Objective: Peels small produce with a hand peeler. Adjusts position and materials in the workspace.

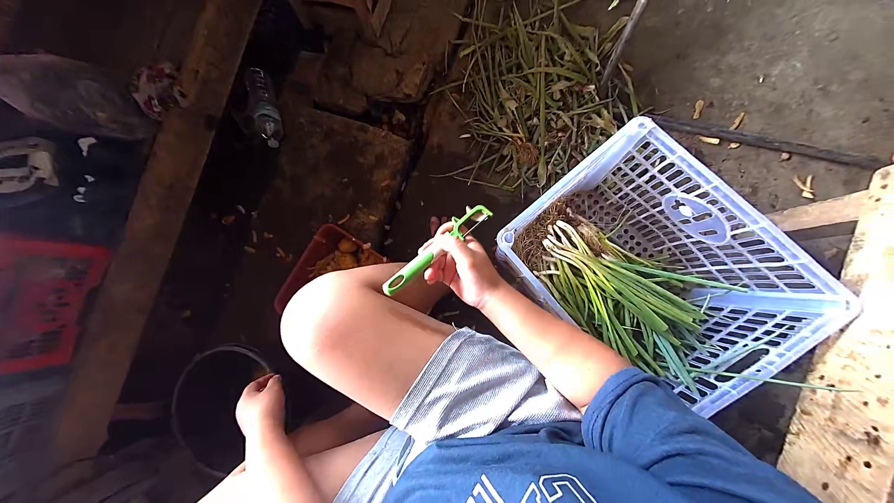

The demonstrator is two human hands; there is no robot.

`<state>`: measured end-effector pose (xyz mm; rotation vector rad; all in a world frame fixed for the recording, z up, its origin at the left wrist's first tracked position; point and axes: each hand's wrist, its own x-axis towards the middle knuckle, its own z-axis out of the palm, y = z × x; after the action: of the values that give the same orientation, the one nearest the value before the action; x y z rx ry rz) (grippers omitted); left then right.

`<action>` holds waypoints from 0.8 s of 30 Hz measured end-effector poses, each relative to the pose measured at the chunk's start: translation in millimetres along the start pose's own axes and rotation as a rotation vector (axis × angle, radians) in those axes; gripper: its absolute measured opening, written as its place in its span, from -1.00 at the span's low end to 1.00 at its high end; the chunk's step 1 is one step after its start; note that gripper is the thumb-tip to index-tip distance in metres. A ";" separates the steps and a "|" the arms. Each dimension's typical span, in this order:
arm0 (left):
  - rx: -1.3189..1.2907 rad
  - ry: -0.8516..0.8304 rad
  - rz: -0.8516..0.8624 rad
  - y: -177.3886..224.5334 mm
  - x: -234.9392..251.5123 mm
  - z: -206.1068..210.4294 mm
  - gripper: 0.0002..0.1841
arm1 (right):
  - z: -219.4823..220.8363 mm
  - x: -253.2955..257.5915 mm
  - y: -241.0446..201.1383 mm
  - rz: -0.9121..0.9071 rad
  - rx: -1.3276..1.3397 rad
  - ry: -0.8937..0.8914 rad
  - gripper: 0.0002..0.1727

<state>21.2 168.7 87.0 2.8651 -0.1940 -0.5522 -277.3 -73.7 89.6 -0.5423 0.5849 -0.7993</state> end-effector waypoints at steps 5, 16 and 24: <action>0.009 0.003 -0.001 -0.8 -0.6 -3.6 -0.63 | -57.6 5.0 31.1 0.036 -0.478 0.165 -0.87; 0.008 -0.018 0.024 0.9 0.4 0.6 -0.64 | -32.2 3.9 27.2 0.049 -0.867 0.055 -0.87; 0.014 -0.011 0.018 -2.8 -0.8 -0.3 -0.64 | 17.5 3.9 -15.5 -0.426 -0.356 -0.075 -0.90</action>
<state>20.9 171.6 86.9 2.8716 -0.2269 -0.5653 -271.3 -81.9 111.1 -1.0426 0.5517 -1.0780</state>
